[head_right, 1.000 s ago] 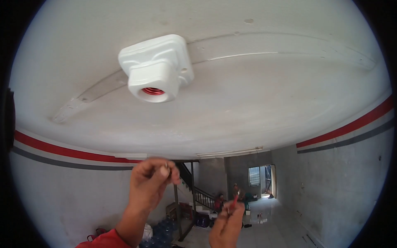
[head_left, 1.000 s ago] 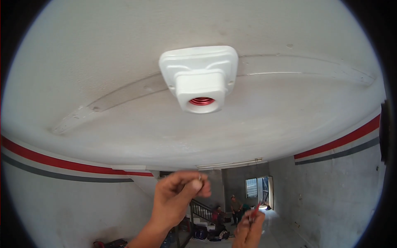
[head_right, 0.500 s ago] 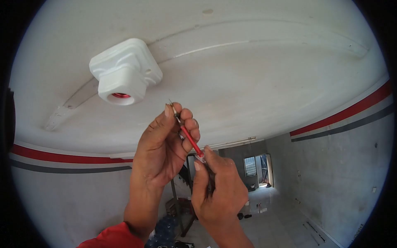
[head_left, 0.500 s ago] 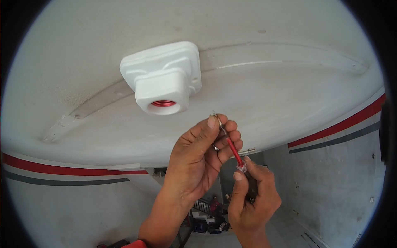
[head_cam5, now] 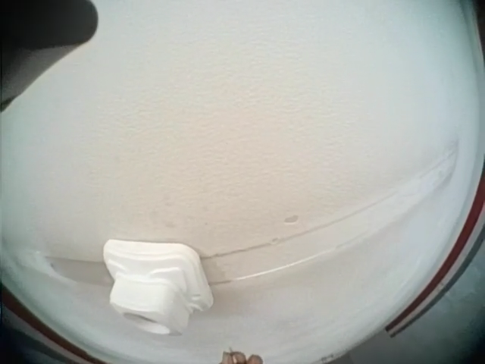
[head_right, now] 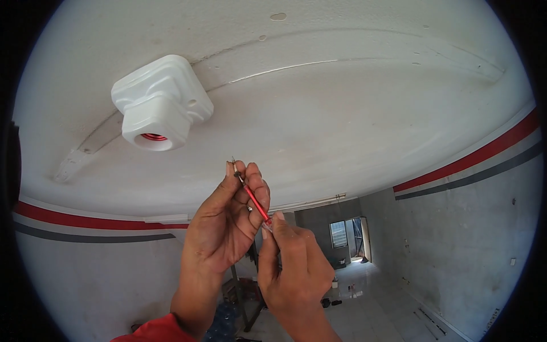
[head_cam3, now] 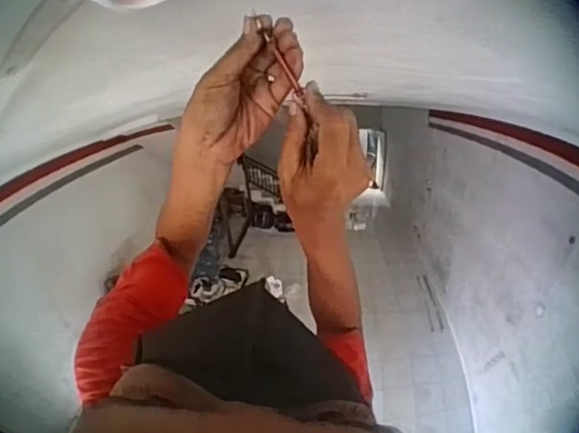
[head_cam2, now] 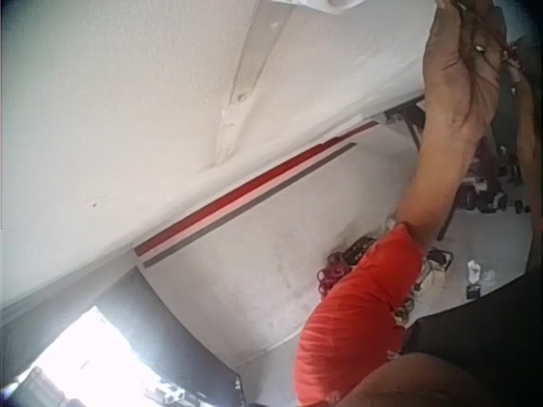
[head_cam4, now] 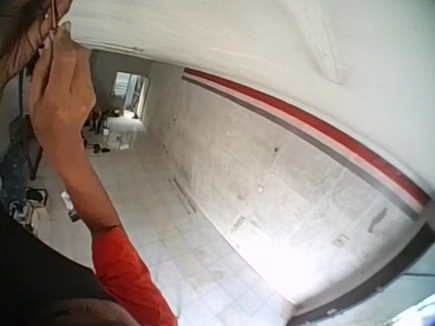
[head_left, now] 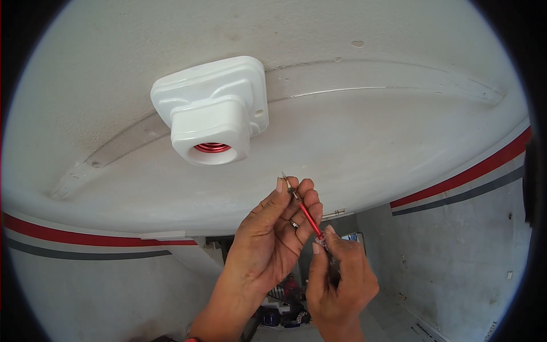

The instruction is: Fixing a light fixture on the ceiling using a screwdriver and installing a light bulb.

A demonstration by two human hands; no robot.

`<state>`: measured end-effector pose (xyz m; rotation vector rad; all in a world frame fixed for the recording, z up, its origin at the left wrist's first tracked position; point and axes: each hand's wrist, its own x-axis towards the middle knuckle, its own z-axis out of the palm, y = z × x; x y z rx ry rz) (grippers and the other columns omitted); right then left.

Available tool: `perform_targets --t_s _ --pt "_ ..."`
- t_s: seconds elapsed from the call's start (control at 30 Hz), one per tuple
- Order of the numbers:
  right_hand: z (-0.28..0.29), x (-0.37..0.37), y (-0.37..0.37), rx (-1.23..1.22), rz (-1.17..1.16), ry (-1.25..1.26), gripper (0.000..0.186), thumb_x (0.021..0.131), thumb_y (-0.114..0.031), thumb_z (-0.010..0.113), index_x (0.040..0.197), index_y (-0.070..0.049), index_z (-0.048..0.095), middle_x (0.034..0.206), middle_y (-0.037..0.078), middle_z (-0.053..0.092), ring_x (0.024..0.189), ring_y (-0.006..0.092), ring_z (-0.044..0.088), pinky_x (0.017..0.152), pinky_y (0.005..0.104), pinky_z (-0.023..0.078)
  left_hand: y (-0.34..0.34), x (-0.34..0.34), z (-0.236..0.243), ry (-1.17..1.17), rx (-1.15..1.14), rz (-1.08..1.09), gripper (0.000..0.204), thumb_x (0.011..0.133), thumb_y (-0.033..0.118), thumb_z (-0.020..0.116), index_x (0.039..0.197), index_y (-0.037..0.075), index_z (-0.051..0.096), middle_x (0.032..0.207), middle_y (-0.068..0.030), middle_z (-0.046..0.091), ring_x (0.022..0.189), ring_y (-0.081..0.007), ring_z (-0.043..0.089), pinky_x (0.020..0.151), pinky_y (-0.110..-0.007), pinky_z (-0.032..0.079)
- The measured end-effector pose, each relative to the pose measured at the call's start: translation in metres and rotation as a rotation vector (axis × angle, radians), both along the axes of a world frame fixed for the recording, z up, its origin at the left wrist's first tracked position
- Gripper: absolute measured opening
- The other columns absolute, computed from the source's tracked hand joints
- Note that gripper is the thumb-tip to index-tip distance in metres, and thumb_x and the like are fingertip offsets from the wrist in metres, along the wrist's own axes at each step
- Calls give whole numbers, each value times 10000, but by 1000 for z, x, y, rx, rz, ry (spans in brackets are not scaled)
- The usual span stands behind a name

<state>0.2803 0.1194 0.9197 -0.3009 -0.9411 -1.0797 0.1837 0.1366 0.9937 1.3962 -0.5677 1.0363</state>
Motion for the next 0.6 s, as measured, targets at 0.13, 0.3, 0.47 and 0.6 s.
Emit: perform_targets --t_s 0.13,0.3,0.47,0.6 --pt "-1 3 -1 -4 -37 18 260 778 53 669 1029 67 600 766 157 606 615 244 628 509 301 500 6 3 2 0 72 -21 223 953 230 541 1032 27 584 1040 -93 625 923 -169 635 845 -296 554" --pt "1 -3 -10 -15 33 -3 251 775 46 675 1016 65 607 759 154 617 614 237 638 514 290 507 4 -1 6 -13 170 82 218 951 213 545 1030 17 601 996 -97 639 875 -168 648 820 -304 564" --pt "3 -14 -13 -31 266 7 220 776 21 692 981 58 618 769 158 650 600 207 657 520 276 510 -12 -6 6 -25 184 101 215 951 200 545 1035 12 605 974 -100 645 850 -166 651 814 -311 567" --pt "13 -21 -16 65 254 2 199 783 5 693 962 58 625 771 147 656 598 192 658 512 270 507 -21 -7 11 -28 214 -17 243 956 229 535 1065 18 584 945 -87 639 825 -152 646 785 -301 566"
